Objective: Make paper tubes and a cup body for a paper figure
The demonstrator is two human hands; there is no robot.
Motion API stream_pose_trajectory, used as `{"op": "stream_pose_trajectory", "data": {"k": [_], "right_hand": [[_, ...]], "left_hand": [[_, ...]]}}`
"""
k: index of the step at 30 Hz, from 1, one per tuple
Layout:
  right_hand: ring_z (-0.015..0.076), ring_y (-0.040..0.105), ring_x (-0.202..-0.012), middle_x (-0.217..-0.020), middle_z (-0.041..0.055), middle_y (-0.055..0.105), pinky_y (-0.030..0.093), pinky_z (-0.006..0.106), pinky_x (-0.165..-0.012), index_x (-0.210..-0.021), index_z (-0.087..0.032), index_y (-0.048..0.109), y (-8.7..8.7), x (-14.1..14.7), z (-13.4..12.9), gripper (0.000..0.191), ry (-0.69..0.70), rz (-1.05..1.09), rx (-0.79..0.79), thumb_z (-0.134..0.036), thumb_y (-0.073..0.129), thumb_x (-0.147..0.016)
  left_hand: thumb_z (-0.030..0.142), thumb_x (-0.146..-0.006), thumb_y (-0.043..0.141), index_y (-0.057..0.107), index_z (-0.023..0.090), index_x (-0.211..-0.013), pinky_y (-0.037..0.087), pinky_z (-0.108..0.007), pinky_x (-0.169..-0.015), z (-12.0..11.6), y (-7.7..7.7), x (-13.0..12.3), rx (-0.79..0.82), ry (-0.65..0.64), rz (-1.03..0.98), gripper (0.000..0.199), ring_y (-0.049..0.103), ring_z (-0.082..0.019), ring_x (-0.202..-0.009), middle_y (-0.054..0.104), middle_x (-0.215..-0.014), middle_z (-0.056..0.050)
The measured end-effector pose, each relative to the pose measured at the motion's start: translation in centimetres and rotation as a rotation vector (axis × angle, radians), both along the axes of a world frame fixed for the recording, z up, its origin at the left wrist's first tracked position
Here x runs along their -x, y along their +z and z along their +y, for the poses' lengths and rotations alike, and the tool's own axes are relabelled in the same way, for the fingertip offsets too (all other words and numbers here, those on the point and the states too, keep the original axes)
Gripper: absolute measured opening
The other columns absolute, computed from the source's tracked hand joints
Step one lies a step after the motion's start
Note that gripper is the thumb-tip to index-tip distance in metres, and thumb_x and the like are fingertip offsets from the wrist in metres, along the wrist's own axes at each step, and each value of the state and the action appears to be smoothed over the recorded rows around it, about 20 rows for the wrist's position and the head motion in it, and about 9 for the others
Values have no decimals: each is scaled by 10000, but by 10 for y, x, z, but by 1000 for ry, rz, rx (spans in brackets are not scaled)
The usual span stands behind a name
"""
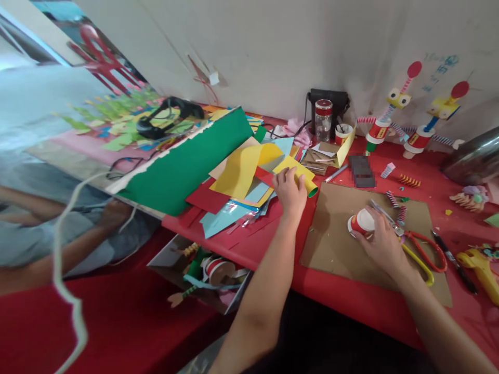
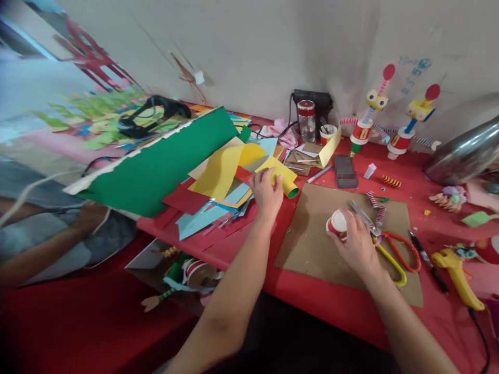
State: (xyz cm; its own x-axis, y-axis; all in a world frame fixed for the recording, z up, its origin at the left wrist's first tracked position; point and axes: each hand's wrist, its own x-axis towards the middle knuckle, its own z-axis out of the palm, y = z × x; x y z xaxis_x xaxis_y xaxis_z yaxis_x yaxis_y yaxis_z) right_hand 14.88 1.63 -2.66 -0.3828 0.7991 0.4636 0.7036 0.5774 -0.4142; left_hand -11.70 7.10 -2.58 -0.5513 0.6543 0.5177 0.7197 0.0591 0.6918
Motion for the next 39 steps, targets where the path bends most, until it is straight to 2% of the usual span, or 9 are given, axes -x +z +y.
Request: {"op": "stream_pose_trajectory", "data": {"k": [6, 14, 18, 22, 25, 30, 32, 36, 39], "right_hand": [[337, 604, -1208, -1294, 184, 581, 494, 579, -1001, -1441, -243, 357, -1, 1, 5, 576, 54, 37, 26, -371, 584, -926], [332, 559, -1242, -1333, 185, 552, 508, 580, -980, -1441, -233, 354, 6, -3, 1, 640, -12, 249, -19, -441, 619, -897], [220, 663, -901, -976, 77, 662, 550, 417, -808, -1099, -247, 576, 31, -18, -6, 191, -277, 589, -192, -359, 467, -990], [134, 476, -508, -592, -32, 508, 408, 282, -524, -728, -247, 520, 46, -26, -14, 294, -408, 758, -226, -377, 477, -989], [121, 346, -444, -495, -47, 388, 307, 284, -464, -586, -248, 407, 46, -23, -20, 401, -309, 574, -160, -356, 502, -960], [108, 302, -435, -466, -50, 382, 270, 281, -464, -510, -229, 336, 40, -16, -26, 436, 243, 201, -181, -257, 604, -852], [112, 334, -432, -473, -47, 434, 288, 280, -460, -519, -232, 379, 39, -19, -26, 413, 325, 147, -228, -271, 606, -861], [133, 479, -472, -535, -12, 552, 398, 283, -500, -616, -241, 506, 40, -32, -19, 362, -4, 304, -406, -330, 480, -966], [124, 486, -463, -538, -26, 533, 394, 250, -503, -704, -222, 541, 40, -37, -9, 352, -307, 497, -339, -313, 396, -1012]], "left_hand": [[222, -764, 643, 699, 148, -1129, 382, -615, -1025, 8, -3, 0, 143, -49, -12, 377, 528, -416, -1196, 706, -1089, -206], [247, -756, 620, 698, 186, -918, 506, -312, -770, -3, 5, 2, -107, -149, -428, 190, 610, -177, -772, 652, -807, -29], [274, -713, 663, 658, 176, -798, 503, -274, -758, -7, 9, -14, -216, -192, -686, 130, 618, -149, -789, 661, -811, -19], [302, -652, 713, 668, 181, -786, 508, -258, -708, -9, 5, -36, -122, -286, -871, 185, 626, -138, -756, 666, -798, -9], [293, -630, 731, 680, 183, -789, 510, -261, -675, -10, -1, -50, -51, -365, -950, 200, 622, -135, -701, 670, -760, -3], [250, -651, 724, 692, 179, -819, 522, -297, -772, -9, -9, -57, 56, -452, -858, 186, 648, -160, -779, 698, -814, -28], [237, -663, 718, 699, 179, -827, 522, -305, -801, -9, -10, -55, 70, -457, -819, 175, 654, -172, -818, 699, -841, -36], [271, -751, 677, 720, 180, -899, 532, -294, -764, -14, -7, -50, 8, -375, -522, 180, 643, -163, -825, 654, -964, -60], [332, -853, 616, 715, 183, -940, 542, -301, -756, -21, -2, -50, -99, -366, -239, 199, 629, -152, -804, 635, -992, -66]]}}
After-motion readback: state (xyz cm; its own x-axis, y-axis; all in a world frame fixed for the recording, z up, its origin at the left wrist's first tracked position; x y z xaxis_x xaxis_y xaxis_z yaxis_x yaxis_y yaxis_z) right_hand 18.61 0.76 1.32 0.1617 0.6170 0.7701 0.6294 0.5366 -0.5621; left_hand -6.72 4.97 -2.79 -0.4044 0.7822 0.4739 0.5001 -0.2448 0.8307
